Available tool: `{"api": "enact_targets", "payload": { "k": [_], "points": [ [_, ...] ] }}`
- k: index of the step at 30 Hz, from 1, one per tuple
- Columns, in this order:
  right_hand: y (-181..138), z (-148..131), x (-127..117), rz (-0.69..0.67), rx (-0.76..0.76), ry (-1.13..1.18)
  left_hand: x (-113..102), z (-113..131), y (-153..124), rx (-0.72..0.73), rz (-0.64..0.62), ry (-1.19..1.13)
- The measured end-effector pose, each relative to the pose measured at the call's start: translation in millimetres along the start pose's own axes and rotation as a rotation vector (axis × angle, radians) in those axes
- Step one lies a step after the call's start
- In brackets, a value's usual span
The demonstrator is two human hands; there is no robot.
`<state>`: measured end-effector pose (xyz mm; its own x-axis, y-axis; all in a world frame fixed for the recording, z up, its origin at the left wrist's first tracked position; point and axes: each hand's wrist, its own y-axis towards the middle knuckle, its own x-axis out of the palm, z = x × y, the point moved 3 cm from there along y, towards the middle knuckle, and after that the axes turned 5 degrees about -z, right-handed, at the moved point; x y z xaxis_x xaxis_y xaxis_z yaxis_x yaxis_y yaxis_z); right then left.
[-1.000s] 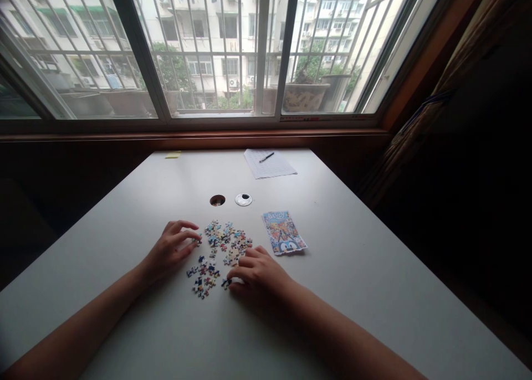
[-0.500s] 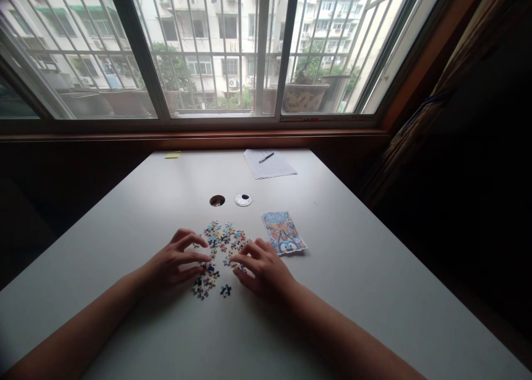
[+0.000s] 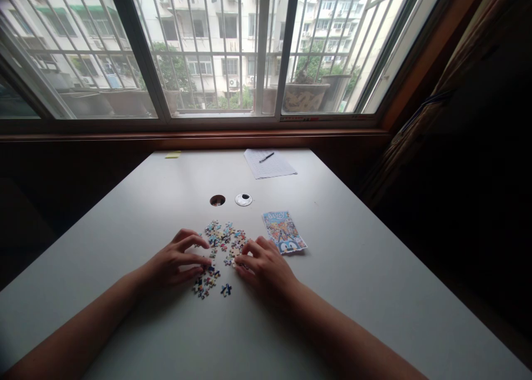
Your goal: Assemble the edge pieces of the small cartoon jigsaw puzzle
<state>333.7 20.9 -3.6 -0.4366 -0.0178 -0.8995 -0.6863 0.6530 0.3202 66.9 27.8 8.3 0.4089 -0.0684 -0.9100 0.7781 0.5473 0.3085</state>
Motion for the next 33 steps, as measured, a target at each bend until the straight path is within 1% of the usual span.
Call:
{"api": "enact_targets", "payload": {
  "k": [5, 9, 12, 15, 21, 23, 26, 33],
  "points": [
    [0.0, 3.0, 0.0, 0.094, -0.014, 0.071, -0.6, -0.7, -0.3, 0.001, -0.004, -0.003],
    [0.6, 2.6, 1.6, 0.068, -0.060, 0.151, -0.9, -0.5, -0.1, -0.006, -0.006, -0.006],
    [0.6, 3.8, 2.3, 0.052, -0.013, 0.148, -2.2, 0.6, 1.0, -0.003, -0.006, -0.009],
    [0.5, 5.1, 2.6, 0.071, 0.032, 0.130, -3.1, 1.5, 2.0, 0.007, -0.005, -0.015],
    [-0.4, 5.1, 0.8, 0.097, 0.057, 0.095, -0.5, -0.4, 0.4, 0.002, 0.002, -0.006],
    [-1.8, 5.0, -1.5, 0.070, 0.045, 0.099, 0.6, -1.2, -0.4, 0.002, 0.000, -0.005],
    [-4.4, 6.0, -5.7, -0.008, 0.022, 0.105, 0.9, -1.7, -0.8, 0.002, -0.002, -0.010],
    [-7.0, 12.8, -13.2, -0.181, 0.067, 0.114, -0.6, -0.9, -0.3, -0.011, -0.004, -0.006]
  ]
}}
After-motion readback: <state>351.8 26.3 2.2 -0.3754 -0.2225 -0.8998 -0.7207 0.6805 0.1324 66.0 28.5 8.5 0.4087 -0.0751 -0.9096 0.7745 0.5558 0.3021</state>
